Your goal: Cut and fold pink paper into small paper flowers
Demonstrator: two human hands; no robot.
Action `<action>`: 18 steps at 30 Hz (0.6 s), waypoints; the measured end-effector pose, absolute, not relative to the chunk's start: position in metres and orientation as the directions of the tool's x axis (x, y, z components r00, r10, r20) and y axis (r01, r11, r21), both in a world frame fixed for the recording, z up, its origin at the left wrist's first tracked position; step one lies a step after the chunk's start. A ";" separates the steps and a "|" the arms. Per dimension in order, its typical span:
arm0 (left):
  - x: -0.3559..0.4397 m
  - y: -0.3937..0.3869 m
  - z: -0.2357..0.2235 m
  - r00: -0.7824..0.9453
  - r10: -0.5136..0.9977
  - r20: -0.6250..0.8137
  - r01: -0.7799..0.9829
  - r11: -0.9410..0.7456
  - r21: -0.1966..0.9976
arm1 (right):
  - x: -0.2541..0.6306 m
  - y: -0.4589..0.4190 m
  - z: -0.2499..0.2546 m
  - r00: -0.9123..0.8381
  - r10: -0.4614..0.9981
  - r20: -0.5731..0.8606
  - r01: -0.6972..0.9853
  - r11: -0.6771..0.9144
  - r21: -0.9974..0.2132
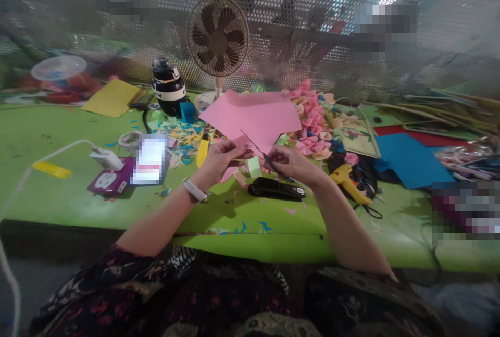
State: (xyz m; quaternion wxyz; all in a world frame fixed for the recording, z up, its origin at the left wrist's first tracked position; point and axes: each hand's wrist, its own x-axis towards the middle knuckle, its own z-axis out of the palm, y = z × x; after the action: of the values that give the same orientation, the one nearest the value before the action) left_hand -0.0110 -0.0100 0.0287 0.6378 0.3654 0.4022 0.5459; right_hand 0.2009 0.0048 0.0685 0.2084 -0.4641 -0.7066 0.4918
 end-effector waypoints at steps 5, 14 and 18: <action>-0.013 -0.009 0.027 0.075 0.993 -0.088 -0.392 0.111 0.913 | 0.203 0.006 0.070 -0.503 0.849 -0.164 0.465 0.105 -0.879; -0.012 -0.010 0.029 0.072 0.993 -0.092 -0.416 0.114 0.902 | 0.204 0.006 0.072 -0.521 0.833 -0.186 0.474 0.101 -0.875; -0.012 -0.010 0.030 0.068 0.993 -0.092 -0.417 0.112 0.902 | 0.204 0.006 0.072 -0.524 0.830 -0.191 0.482 0.104 -0.870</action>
State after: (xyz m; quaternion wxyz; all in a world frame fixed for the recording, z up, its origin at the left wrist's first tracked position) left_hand -0.0124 -0.0098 0.0296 0.6328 0.3657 0.3944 0.5570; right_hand 0.2042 0.0061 0.0723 0.1771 -0.4546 -0.7215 0.4913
